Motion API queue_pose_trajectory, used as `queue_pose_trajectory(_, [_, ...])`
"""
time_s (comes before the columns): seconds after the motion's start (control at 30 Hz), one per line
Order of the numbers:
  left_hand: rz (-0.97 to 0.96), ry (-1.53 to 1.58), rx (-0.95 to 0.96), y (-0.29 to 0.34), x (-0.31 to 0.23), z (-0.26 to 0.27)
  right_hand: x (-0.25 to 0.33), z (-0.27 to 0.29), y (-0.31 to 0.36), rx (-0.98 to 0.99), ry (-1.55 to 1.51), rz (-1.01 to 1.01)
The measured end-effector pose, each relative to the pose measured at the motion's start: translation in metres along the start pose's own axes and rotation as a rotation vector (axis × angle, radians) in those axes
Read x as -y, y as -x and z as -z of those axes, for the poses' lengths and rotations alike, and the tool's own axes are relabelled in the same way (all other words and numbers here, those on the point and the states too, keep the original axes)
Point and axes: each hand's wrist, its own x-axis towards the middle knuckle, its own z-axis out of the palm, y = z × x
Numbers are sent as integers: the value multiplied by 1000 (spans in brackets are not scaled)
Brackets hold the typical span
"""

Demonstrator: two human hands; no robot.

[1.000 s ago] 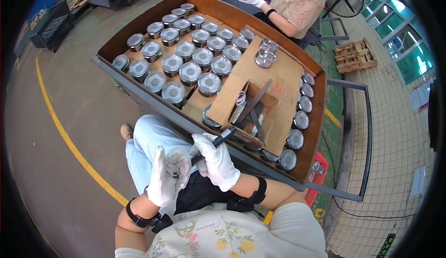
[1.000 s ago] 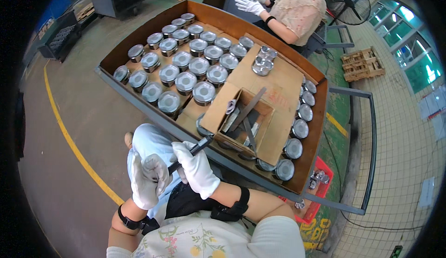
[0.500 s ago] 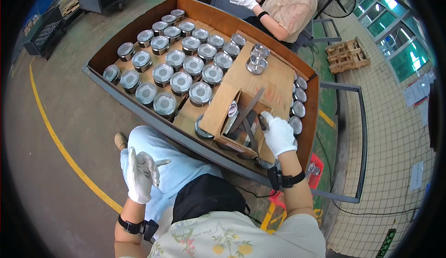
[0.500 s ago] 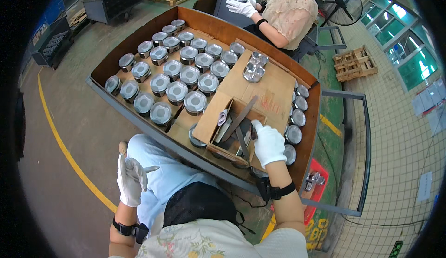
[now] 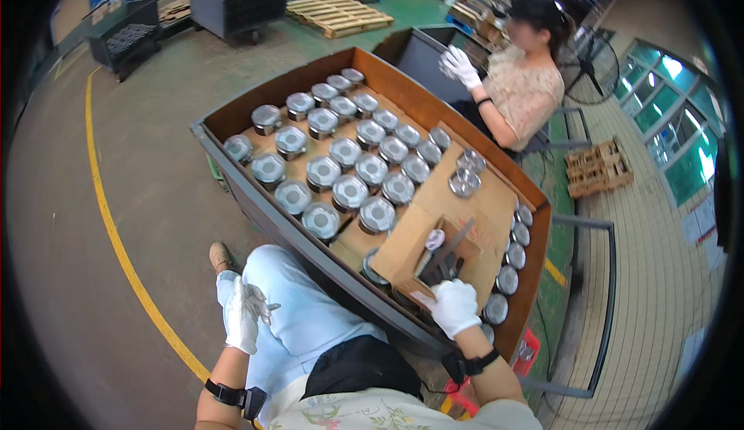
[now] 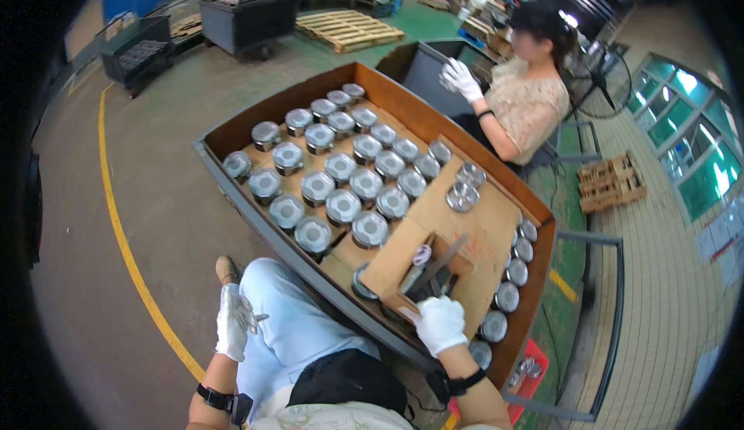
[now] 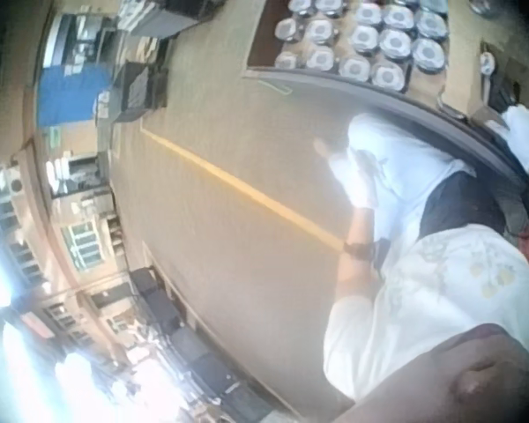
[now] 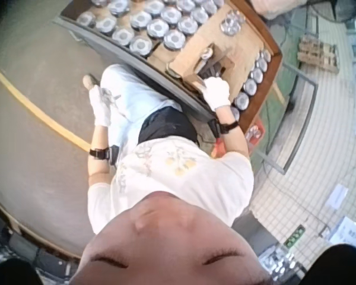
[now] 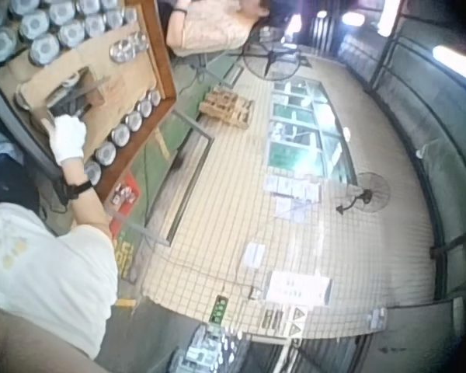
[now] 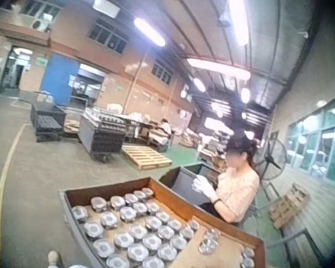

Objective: Inspecting and marking metal pistons for quality control in a manufacturing setting.

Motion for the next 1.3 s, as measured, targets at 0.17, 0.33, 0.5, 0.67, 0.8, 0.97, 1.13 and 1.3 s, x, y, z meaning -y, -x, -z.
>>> queue_pose_trajectory(0.17, [100,-242,-63,-4,24,23,-5,39,-5,-164,60,114])
queue_pose_trajectory(0.33, [-206,-859,-227,-4,48,29,51,96,-65,-324,-24,298])
queue_pose_trajectory(0.5, [-289,-1194,-337,-5,71,48,149,118,-153,-431,-56,557])
queue_pose_trajectory(0.67, [-184,-1036,-353,-14,81,65,253,100,-253,-605,-127,738])
queue_pose_trajectory(0.8, [-145,-1033,-386,-13,82,71,334,82,-320,-588,-66,680])
queue_pose_trajectory(0.97, [-114,-1117,-386,-15,78,74,398,65,-374,-511,-41,549])
queue_pose_trajectory(1.13, [-315,-1059,-481,-21,87,73,427,65,-380,-403,84,445])
queue_pose_trajectory(1.3, [-285,-1054,-441,-20,73,68,418,67,-373,-407,87,440])
